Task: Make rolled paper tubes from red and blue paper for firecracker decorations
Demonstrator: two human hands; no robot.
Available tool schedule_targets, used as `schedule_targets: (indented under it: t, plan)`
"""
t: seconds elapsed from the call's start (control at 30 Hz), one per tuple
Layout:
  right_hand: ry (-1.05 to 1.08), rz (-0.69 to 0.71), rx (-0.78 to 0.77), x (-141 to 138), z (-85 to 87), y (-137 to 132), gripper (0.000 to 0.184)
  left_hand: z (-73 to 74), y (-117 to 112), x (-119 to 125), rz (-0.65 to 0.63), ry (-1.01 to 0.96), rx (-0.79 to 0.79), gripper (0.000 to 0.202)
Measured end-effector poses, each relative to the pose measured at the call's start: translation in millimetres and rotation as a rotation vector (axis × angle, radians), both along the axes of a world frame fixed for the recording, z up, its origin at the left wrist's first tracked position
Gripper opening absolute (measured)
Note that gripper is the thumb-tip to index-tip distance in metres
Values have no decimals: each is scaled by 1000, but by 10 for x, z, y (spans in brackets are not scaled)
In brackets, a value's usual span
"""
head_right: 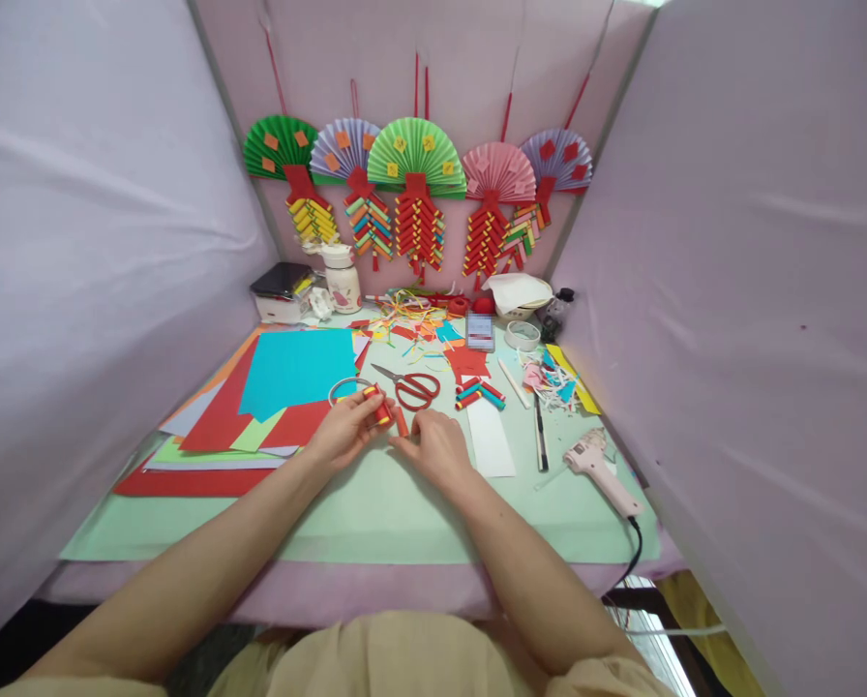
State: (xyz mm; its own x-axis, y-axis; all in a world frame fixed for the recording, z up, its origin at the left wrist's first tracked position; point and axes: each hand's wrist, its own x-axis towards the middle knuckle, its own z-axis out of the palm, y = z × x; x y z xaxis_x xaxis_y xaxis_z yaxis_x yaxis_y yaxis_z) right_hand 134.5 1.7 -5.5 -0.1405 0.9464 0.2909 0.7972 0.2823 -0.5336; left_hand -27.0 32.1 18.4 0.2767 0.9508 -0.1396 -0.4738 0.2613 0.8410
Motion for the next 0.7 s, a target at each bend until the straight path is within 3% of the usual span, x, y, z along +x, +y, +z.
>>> schedule_targets:
  t: [0.07, 0.17, 0.3, 0.5, 0.7]
  plan:
    - [155, 54, 69, 18, 39, 9, 32, 2, -46, 27, -91, 48, -11, 16]
    - [345, 211, 152, 16, 92, 2, 58, 28, -92, 45, -168, 102, -30, 14]
    - [380, 361, 103, -18, 94, -33, 80, 70, -155, 78, -276, 115, -60, 7]
    - [380, 374, 52, -17, 91, -69, 85, 36, -172, 75, -390, 88, -78, 9]
    - [421, 354, 53, -35, 89, -54, 83, 55, -159, 33, -408, 5, -110, 19]
